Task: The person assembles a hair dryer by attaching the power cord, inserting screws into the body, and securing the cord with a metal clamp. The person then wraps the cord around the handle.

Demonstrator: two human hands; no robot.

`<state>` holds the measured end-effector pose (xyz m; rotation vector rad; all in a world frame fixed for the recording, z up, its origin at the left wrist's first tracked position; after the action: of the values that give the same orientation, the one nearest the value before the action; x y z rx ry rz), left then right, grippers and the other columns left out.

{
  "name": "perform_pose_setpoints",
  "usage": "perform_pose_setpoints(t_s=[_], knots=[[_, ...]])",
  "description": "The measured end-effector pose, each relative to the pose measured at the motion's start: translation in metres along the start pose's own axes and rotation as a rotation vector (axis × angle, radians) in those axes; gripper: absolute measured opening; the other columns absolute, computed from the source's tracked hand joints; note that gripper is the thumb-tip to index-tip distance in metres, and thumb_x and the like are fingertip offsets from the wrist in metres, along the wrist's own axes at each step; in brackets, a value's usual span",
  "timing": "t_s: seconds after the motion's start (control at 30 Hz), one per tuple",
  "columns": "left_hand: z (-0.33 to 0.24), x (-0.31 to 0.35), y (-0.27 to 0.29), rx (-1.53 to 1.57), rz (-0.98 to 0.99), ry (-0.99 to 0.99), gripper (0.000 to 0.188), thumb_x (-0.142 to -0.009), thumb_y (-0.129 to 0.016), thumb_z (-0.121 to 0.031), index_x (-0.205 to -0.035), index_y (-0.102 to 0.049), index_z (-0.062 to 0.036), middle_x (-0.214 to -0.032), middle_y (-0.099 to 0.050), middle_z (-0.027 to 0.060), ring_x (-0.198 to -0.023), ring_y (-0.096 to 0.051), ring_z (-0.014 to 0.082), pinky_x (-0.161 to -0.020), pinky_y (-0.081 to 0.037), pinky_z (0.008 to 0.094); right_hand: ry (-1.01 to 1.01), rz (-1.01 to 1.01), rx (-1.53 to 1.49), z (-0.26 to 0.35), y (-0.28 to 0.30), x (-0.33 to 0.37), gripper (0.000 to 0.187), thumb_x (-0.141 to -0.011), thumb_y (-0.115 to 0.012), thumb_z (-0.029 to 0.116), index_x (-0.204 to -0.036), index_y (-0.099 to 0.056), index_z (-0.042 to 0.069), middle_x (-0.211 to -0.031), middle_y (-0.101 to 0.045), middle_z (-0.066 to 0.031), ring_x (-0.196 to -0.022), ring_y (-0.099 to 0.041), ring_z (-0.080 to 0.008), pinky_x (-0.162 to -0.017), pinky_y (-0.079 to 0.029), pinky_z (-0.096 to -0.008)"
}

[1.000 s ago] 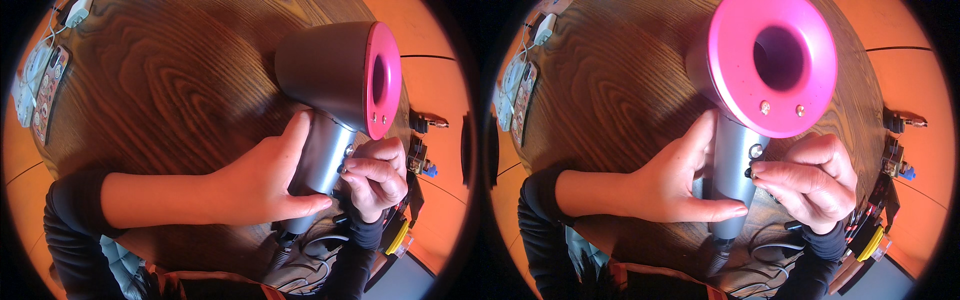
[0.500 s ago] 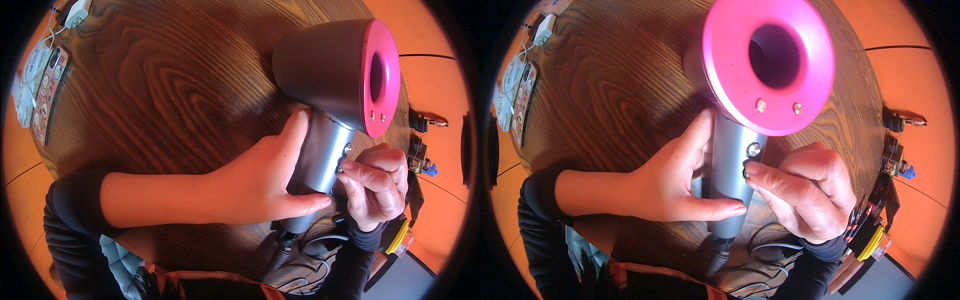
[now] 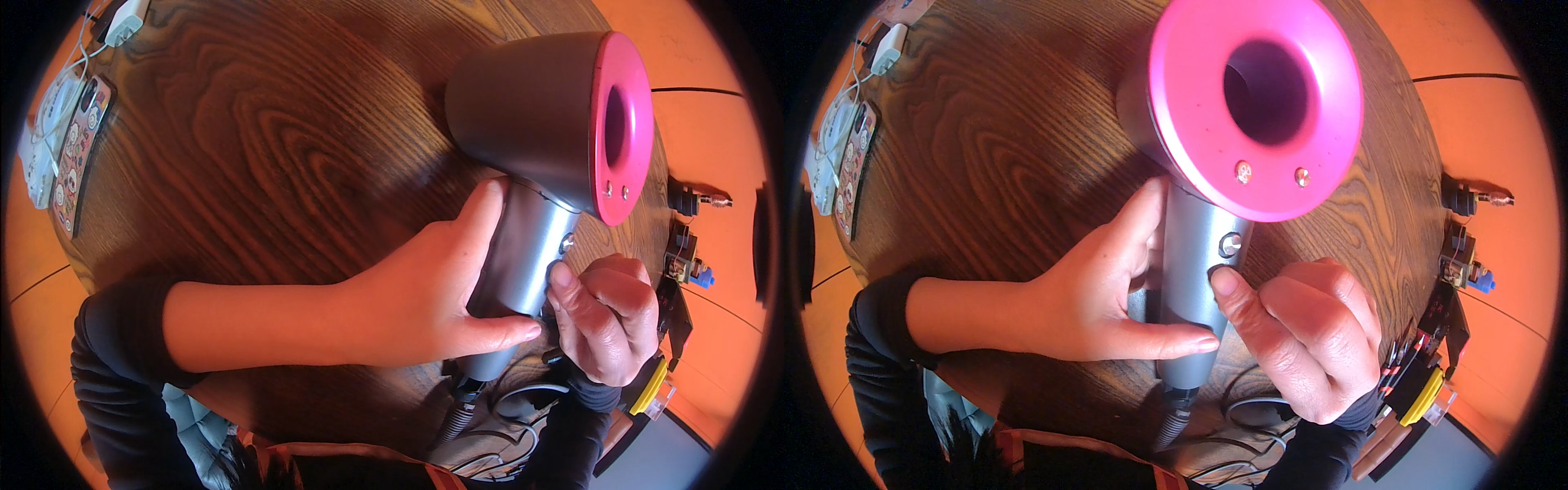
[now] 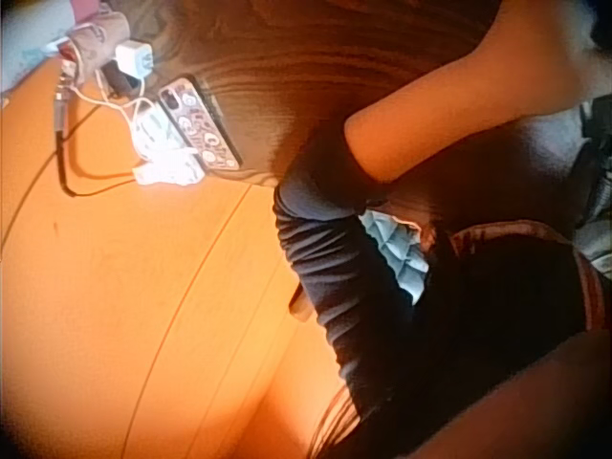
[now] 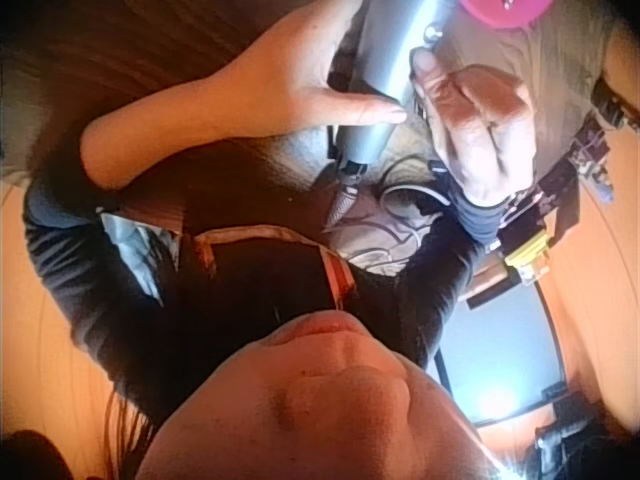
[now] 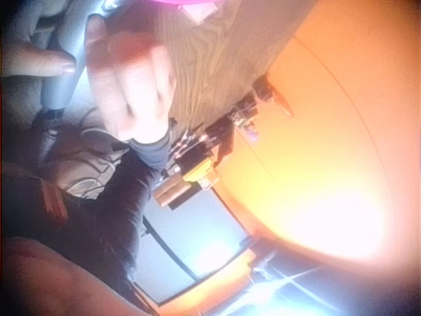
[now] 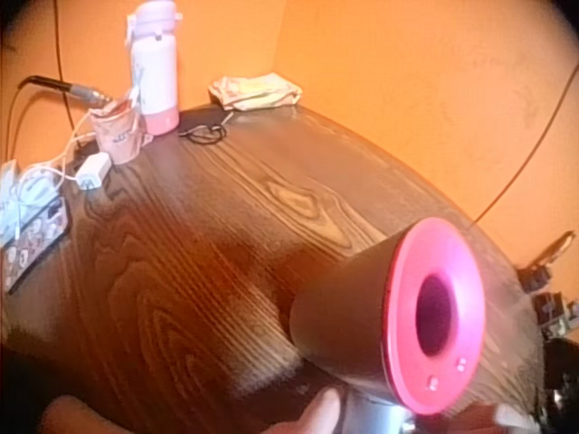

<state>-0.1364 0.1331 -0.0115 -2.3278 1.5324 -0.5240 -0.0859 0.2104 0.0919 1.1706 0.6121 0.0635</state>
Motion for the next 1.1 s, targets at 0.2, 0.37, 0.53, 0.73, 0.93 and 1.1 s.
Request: perform_pose_setpoints(t_s=[0.2,0.37,0.53,0.73,0.93,1.1], knots=[[-0.001,-0.001,0.000,0.005,0.002,-0.036,0.079,-0.072,-0.075,-0.001,-0.129,-0.021,-0.0016,-0.122,-0.046,0.0122,-0.117,-0.048,0.0197,-0.095,-0.043,0.0351,-0.150,-0.019,-0.151,-0.013,0.004,-0.001,0.030,-0.059,-0.078,-0.001,-0.087,-0.069,-0.002,-0.078,-0.053,-0.0056,-0.063,-0.053,-0.0165,-0.053,-0.041,-0.0262],[0.000,-0.001,0.000,-0.001,0.018,-0.038,0.078,-0.073,-0.075,-0.003,-0.129,-0.022,-0.0017,-0.121,-0.046,0.0123,-0.117,-0.048,0.0203,-0.095,-0.043,0.0355,-0.326,0.005,-0.307,-0.028,0.001,-0.001,0.024,-0.065,-0.077,-0.003,-0.088,-0.070,0.002,-0.080,-0.056,-0.0053,-0.069,-0.055,-0.0143,-0.059,-0.044,-0.0244],[-0.001,0.000,0.001,-0.019,-0.002,-0.055,0.077,-0.072,-0.076,-0.004,-0.129,-0.023,-0.0021,-0.121,-0.047,0.0122,-0.116,-0.049,0.0205,-0.095,-0.043,0.0357,-0.362,-0.002,-0.367,-0.032,-0.001,0.000,0.024,-0.065,-0.077,-0.003,-0.087,-0.071,0.003,-0.079,-0.057,-0.0049,-0.070,-0.056,-0.0146,-0.062,-0.045,-0.0245],[-0.001,-0.001,0.001,-0.011,-0.010,-0.072,0.078,-0.072,-0.076,-0.004,-0.130,-0.023,-0.0022,-0.120,-0.047,0.0120,-0.114,-0.050,0.0202,-0.094,-0.044,0.0355,-0.316,0.005,-0.295,-0.030,0.002,-0.001,0.025,-0.064,-0.078,-0.001,-0.088,-0.071,0.003,-0.078,-0.055,-0.0038,-0.066,-0.054,-0.0139,-0.058,-0.042,-0.0241],[-0.001,-0.001,0.000,-0.019,-0.001,-0.069,0.080,-0.072,-0.076,-0.004,-0.130,-0.022,-0.0022,-0.119,-0.047,0.0119,-0.113,-0.051,0.0201,-0.094,-0.044,0.0351,-0.260,-0.020,-0.207,-0.023,0.003,-0.001,0.026,-0.063,-0.078,-0.001,-0.087,-0.070,0.002,-0.075,-0.052,-0.0035,-0.063,-0.052,-0.0138,-0.054,-0.040,-0.0242],[-0.001,-0.001,0.001,-0.014,-0.002,-0.062,0.080,-0.072,-0.076,-0.004,-0.130,-0.021,-0.0020,-0.119,-0.047,0.0120,-0.114,-0.050,0.0201,-0.094,-0.044,0.0347,-0.226,-0.018,-0.187,-0.020,0.003,-0.003,0.027,-0.062,-0.078,-0.001,-0.087,-0.070,0.002,-0.077,-0.051,-0.0041,-0.062,-0.052,-0.0146,-0.054,-0.040,-0.0246]])
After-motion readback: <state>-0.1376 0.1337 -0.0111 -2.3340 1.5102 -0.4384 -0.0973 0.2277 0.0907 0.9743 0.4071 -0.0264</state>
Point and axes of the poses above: each hand's wrist, its own x-axis away from the middle knuckle, its own y-axis out of the back of the hand, z = x × y, the point moved 7 cm from there along -x, towards the middle knuckle
